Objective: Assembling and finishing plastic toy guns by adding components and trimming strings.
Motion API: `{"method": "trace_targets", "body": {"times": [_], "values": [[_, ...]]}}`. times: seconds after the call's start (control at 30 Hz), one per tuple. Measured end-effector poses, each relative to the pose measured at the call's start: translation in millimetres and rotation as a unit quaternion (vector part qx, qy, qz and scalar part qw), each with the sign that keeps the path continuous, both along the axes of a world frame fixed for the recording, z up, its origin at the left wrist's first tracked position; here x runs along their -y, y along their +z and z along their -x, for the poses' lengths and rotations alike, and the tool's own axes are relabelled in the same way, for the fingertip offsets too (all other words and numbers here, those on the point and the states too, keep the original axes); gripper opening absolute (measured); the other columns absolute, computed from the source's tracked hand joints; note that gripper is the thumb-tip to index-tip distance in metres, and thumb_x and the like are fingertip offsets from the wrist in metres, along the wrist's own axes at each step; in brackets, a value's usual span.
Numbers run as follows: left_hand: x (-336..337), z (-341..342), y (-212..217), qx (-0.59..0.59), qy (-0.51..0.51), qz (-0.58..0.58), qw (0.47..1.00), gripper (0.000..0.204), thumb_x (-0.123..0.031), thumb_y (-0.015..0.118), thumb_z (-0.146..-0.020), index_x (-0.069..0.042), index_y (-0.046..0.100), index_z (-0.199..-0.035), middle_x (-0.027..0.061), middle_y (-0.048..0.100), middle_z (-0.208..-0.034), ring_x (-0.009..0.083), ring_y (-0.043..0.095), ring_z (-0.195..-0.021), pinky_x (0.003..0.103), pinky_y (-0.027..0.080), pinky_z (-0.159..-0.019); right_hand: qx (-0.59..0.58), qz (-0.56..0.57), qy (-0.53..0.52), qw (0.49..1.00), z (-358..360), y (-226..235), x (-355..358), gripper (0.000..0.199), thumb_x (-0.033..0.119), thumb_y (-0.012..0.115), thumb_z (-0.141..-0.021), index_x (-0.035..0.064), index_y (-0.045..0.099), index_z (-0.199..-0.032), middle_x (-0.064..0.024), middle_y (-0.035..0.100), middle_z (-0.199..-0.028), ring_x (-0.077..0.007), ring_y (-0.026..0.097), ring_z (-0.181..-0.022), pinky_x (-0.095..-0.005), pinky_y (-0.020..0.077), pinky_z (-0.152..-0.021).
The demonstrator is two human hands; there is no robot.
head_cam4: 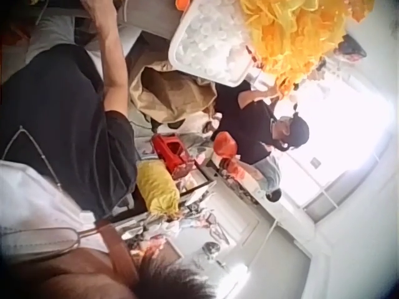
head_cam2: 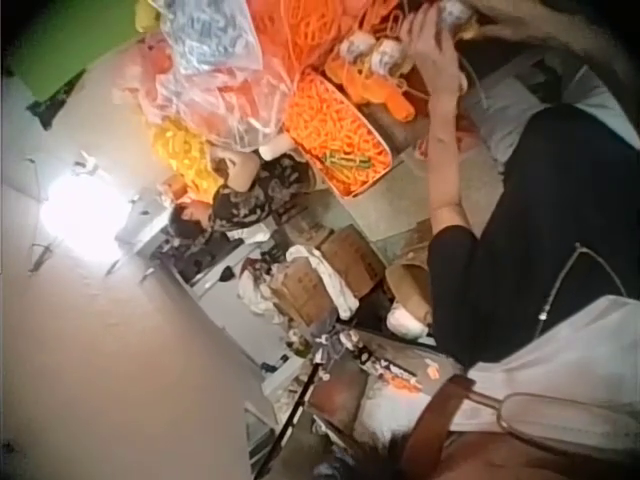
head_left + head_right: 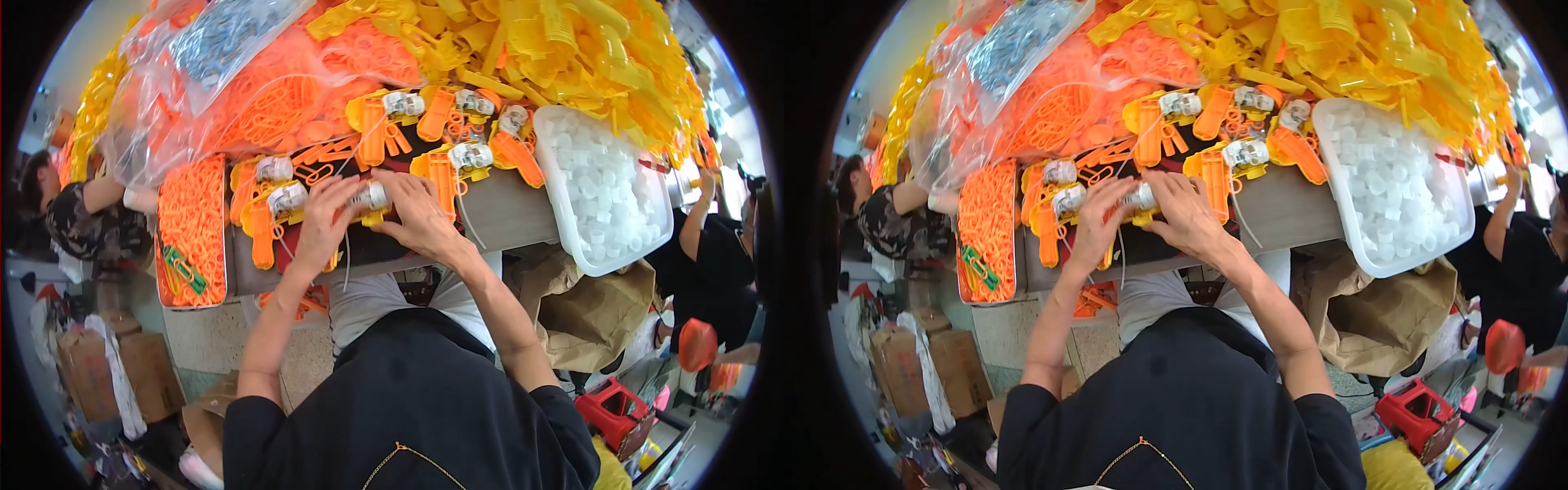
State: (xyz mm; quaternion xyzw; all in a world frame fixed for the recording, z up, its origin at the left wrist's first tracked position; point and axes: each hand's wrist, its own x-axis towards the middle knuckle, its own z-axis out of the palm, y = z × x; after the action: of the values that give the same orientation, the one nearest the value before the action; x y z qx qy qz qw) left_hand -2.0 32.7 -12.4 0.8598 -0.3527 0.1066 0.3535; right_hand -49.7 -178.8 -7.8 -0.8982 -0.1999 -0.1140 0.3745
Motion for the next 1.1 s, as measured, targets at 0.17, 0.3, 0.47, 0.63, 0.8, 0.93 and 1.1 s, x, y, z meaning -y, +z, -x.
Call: {"method": "trace_targets", "body": {"times": [0.17,0.3,0.47,0.63,0.8,0.93,1.1], "values": [[15.2,17.1,-14.6,0.051,0.065,-0.054,0.995,0.037,-0.014,0.070,-0.087,-0.010,0.068,-0.124,0.0057,0.064,-0.131,0.0271,0.053,-0.123,0.040,0.033,-0.107,0.071,0.002,-0.120,0.990,-23.5,15.9,67.5,0.023,0.014,0.074,-0.083,0.0029,0.071,-0.102,-0.0144,0.070,-0.103,-0.0307,0.066,-0.095,-0.0413,0.0524,-0.083],[19.7,10.1,-17.5,0.056,0.068,-0.037,0.995,0.037,-0.016,0.072,-0.086,-0.012,0.068,-0.123,0.0036,0.064,-0.129,0.0253,0.053,-0.121,0.041,0.034,-0.106,0.005,0.037,-0.248,0.968,-69.9,24.3,134.8,0.014,0.011,0.070,-0.084,0.0007,0.073,-0.093,-0.0154,0.070,-0.090,-0.0298,0.067,-0.088,-0.0410,0.0532,-0.076],[18.3,13.0,-15.7,0.058,0.080,-0.034,0.995,0.038,-0.016,0.073,-0.085,-0.013,0.068,-0.122,0.0020,0.064,-0.127,0.0245,0.053,-0.119,0.041,0.034,-0.106,-0.034,0.174,-0.178,0.968,-97.9,8.5,134.3,0.010,0.012,0.069,-0.079,0.0062,0.075,-0.083,-0.0167,0.071,-0.085,-0.0349,0.069,-0.088,-0.0463,0.0540,-0.075],[17.3,13.0,-18.3,0.062,0.080,-0.032,0.994,0.036,-0.017,0.072,-0.086,-0.013,0.068,-0.122,0.0021,0.064,-0.127,0.0247,0.053,-0.119,0.041,0.034,-0.106,-0.027,0.276,-0.189,0.942,-116.2,-16.7,120.7,0.013,0.016,0.069,-0.079,0.0096,0.077,-0.087,-0.0160,0.069,-0.076,-0.0342,0.068,-0.077,-0.0446,0.0529,-0.068],[25.4,4.3,-21.0,0.074,0.105,-0.032,0.991,0.034,-0.018,0.071,-0.088,-0.013,0.068,-0.121,0.0026,0.064,-0.126,0.0251,0.053,-0.120,0.042,0.034,-0.107,-0.117,0.238,-0.162,0.950,-112.4,7.5,127.5,0.013,0.017,0.070,-0.079,0.0066,0.075,-0.085,-0.0137,0.068,-0.071,-0.0268,0.069,-0.071,-0.0416,0.0514,-0.062],[31.9,-1.8,-20.9,0.072,0.104,-0.017,0.992,0.033,-0.019,0.071,-0.089,-0.011,0.068,-0.121,0.0047,0.063,-0.128,0.0268,0.053,-0.121,0.042,0.035,-0.106,-0.261,-0.049,-0.125,0.956,-90.4,24.6,131.2,0.016,0.016,0.071,-0.086,0.0008,0.067,-0.090,-0.0008,0.061,-0.069,-0.0064,0.058,-0.067,-0.0254,0.0454,-0.058],[11.1,25.8,-18.0,0.113,0.204,0.064,0.970,0.031,-0.021,0.075,-0.087,-0.009,0.066,-0.115,0.0093,0.059,-0.121,0.0304,0.052,-0.116,0.044,0.037,-0.102,-0.158,-0.187,-0.041,0.969,-10.4,25.9,34.4,0.015,0.012,0.070,-0.088,0.0016,0.064,-0.098,-0.0014,0.063,-0.072,-0.0052,0.057,-0.067,-0.0242,0.0452,-0.061]]}}
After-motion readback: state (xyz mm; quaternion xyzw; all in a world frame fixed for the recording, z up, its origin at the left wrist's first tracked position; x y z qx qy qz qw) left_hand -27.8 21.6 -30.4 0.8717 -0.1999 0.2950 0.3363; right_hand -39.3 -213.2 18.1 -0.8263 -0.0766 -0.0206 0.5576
